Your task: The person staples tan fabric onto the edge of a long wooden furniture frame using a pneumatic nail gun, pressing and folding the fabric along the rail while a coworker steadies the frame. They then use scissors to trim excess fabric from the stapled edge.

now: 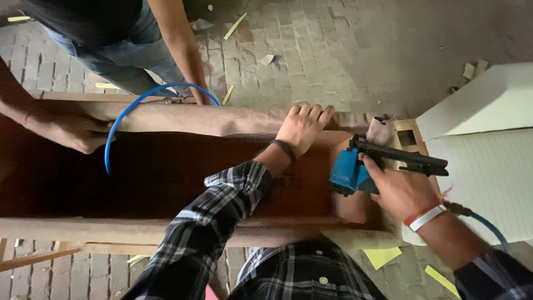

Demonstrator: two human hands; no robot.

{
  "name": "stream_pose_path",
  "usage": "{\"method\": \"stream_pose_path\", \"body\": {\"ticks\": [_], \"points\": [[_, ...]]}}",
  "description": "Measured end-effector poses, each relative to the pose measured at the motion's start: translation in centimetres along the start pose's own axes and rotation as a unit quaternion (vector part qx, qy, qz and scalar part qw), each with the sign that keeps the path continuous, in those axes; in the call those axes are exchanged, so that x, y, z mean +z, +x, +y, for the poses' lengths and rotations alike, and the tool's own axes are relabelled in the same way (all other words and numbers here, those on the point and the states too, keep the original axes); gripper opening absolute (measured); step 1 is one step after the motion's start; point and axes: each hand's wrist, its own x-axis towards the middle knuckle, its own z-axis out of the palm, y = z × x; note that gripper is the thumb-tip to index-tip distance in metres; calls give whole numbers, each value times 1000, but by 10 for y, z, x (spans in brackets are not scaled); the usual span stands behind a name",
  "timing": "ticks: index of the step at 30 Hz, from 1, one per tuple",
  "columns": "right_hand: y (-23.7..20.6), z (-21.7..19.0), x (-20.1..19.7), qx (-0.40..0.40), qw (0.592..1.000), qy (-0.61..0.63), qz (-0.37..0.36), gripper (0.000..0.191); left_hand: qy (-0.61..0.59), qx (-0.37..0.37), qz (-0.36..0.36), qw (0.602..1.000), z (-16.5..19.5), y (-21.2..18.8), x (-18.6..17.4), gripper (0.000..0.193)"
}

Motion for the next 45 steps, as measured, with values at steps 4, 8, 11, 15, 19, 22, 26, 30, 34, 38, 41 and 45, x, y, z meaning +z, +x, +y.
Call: {"method": "stream_pose_path", "body": {"ticks": [4,8,11,15,19,22,26,30,34,38,41,45], "points": [[0,5,14,16,998,61,22,91,-13,-21,-6,1000,-5,-9,-11,72],[-3,17,29,49,988,131,66,89,-41,-42,-19,998,-1,-8,-19,76],[-10,26,36,38,967,196,157,83,-13,-50,5,999,4,-8,-24,77],[-12,25,42,41,941,227,247,78,-12,-65,-5,998,9,-8,-27,77],[-10,20,45,78,937,239,243,82,9,-67,-9,998,10,-8,-28,77],[-10,19,47,89,939,219,252,81,9,-67,-3,998,12,-8,-29,79],[-11,21,48,89,937,198,272,85,6,-62,-30,998,15,-6,-32,88],[-10,24,49,65,938,195,280,83,-18,-63,-39,997,16,-5,-39,95],[-13,31,58,92,945,228,214,78,-40,-61,-45,996,18,-8,-47,100],[-9,38,69,87,954,208,197,75,-68,-66,-103,990,17,-13,-54,108],[5,37,74,-13,893,372,254,91,-124,-42,-124,983,6,-23,-59,113],[3,35,75,56,942,264,200,90,-236,-30,-106,965,-18,-67,-68,82]]}}
